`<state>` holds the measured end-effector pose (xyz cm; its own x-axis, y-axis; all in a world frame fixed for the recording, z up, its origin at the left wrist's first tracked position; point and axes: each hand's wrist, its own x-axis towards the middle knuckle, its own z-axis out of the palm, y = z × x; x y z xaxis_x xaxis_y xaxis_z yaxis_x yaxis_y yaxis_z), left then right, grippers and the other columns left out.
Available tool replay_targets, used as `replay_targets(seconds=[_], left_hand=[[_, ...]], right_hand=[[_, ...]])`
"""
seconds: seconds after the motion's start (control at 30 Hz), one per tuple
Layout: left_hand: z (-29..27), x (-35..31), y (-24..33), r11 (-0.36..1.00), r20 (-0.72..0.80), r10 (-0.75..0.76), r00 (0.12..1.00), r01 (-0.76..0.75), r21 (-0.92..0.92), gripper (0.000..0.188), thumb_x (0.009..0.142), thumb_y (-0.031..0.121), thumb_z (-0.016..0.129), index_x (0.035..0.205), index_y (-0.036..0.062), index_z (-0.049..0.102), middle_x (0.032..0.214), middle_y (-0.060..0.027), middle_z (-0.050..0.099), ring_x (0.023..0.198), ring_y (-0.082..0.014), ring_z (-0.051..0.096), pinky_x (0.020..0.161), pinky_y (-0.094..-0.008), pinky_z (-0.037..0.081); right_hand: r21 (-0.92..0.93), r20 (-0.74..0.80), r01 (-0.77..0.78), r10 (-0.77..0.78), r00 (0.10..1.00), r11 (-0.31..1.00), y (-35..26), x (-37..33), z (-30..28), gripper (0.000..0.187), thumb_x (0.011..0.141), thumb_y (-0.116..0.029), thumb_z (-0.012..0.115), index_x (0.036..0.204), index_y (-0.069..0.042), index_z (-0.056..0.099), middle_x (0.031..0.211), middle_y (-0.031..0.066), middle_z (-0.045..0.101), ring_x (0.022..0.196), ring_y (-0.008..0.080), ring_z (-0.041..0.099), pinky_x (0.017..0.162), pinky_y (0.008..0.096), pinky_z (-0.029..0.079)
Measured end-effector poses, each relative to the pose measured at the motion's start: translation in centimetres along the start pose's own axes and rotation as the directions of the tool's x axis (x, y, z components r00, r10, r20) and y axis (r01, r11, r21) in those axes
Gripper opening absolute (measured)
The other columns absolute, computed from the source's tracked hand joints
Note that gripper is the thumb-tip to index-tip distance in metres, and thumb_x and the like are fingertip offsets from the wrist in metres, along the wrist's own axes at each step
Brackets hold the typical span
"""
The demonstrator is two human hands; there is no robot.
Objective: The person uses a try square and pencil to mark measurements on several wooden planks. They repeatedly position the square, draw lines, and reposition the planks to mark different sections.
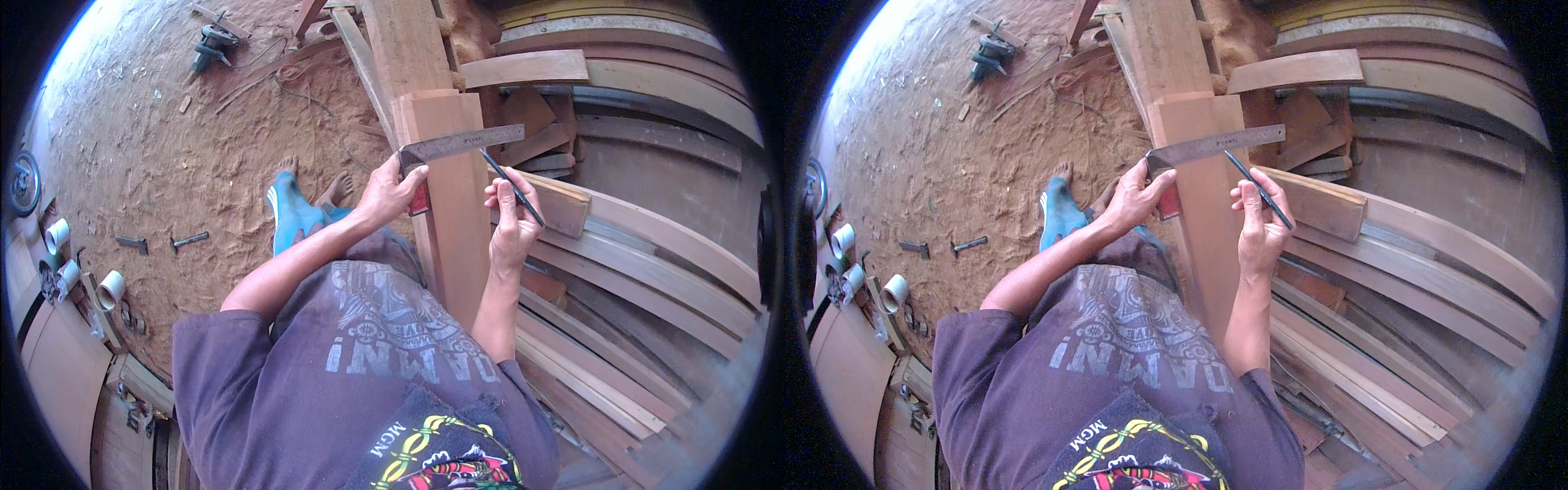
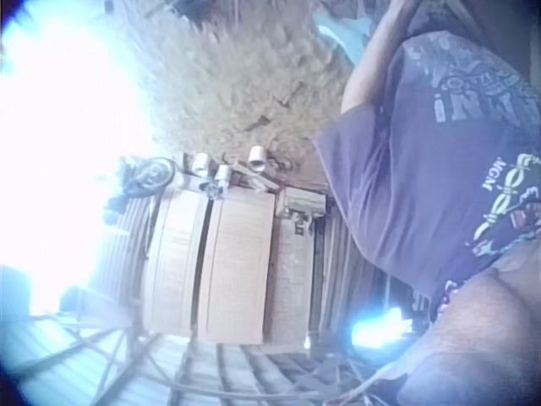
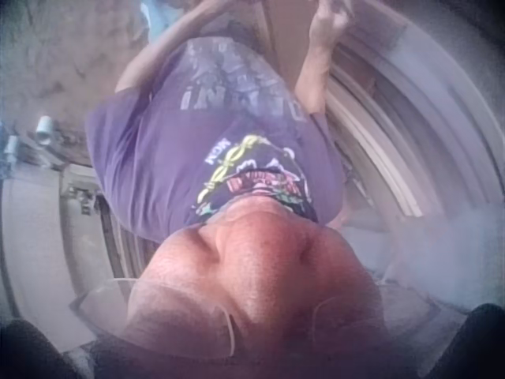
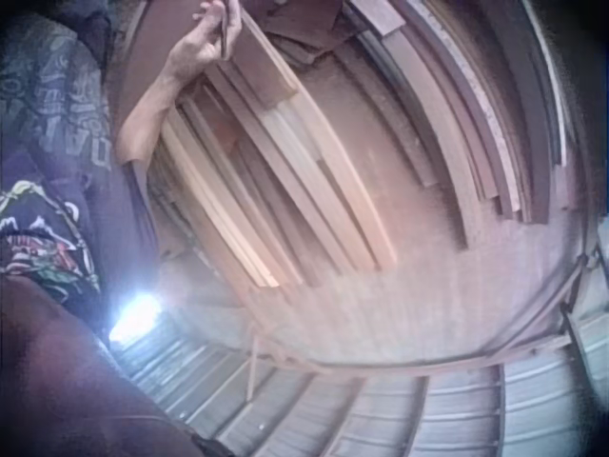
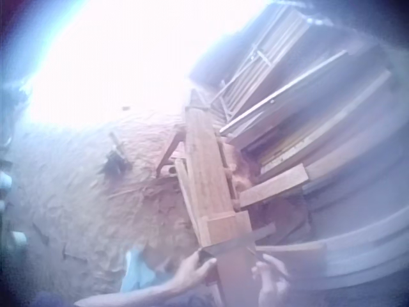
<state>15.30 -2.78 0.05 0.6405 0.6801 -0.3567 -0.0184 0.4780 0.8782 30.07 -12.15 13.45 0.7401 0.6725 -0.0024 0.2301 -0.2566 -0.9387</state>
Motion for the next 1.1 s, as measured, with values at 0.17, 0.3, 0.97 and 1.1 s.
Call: replay_targets(seconds=[0.17,0.3,0.97,1.1], left_hand=[[0.1,-0.1,-0.1,0.998,-0.02,-0.058,0.998,0.058,0.0,0.039,0.105,0.035,0.065,0.126,0.0018,0.065,0.097,-0.0043,0.071,0.075,-0.0095,0.064,0.06,-0.0302,0.055],[0.3,0.1,0.0,0.999,-0.027,-0.026,0.999,0.025,-0.031,0.038,0.105,0.034,0.065,0.127,0.0029,0.065,0.099,-0.0039,0.072,0.078,-0.0096,0.064,0.062,-0.0298,0.055],[0.1,-0.1,0.8,0.998,-0.029,-0.053,0.998,0.053,-0.019,0.037,0.104,0.031,0.066,0.124,0.0001,0.065,0.096,-0.0064,0.072,0.076,-0.0115,0.066,0.06,-0.0301,0.056],[-0.1,-0.2,0.9,0.986,0.022,-0.145,0.989,0.146,-0.078,0.039,0.104,0.034,0.066,0.125,0.0003,0.064,0.098,-0.0054,0.071,0.075,-0.0116,0.067,0.057,-0.029,0.057]], right_hand=[[0.043,0.039,-0.017,0.015,0.999,0.999,0.2,1.3,1.0,0.024,0.102,-0.014,0.072,0.12,0.001,0.072,0.097,0.0082,0.075,0.083,0.0128,0.07,0.067,0.024,0.054],[0.009,0.051,-0.008,0.007,0.999,1.0,0.3,1.7,1.5,0.024,0.102,-0.016,0.072,0.12,0.0,0.072,0.096,0.0076,0.075,0.082,0.0128,0.07,0.067,0.0241,0.054],[0.034,0.159,-0.062,0.056,0.986,0.997,0.8,3.9,3.3,0.02,0.103,-0.019,0.072,0.111,-0.002,0.075,0.091,0.0043,0.074,0.079,0.01,0.068,0.068,0.0231,0.052],[0.034,0.187,-0.098,0.09,0.978,0.995,1.0,4.4,3.9,0.019,0.103,-0.02,0.072,0.108,-0.002,0.075,0.091,0.0035,0.074,0.077,0.0092,0.067,0.068,0.0229,0.052]])
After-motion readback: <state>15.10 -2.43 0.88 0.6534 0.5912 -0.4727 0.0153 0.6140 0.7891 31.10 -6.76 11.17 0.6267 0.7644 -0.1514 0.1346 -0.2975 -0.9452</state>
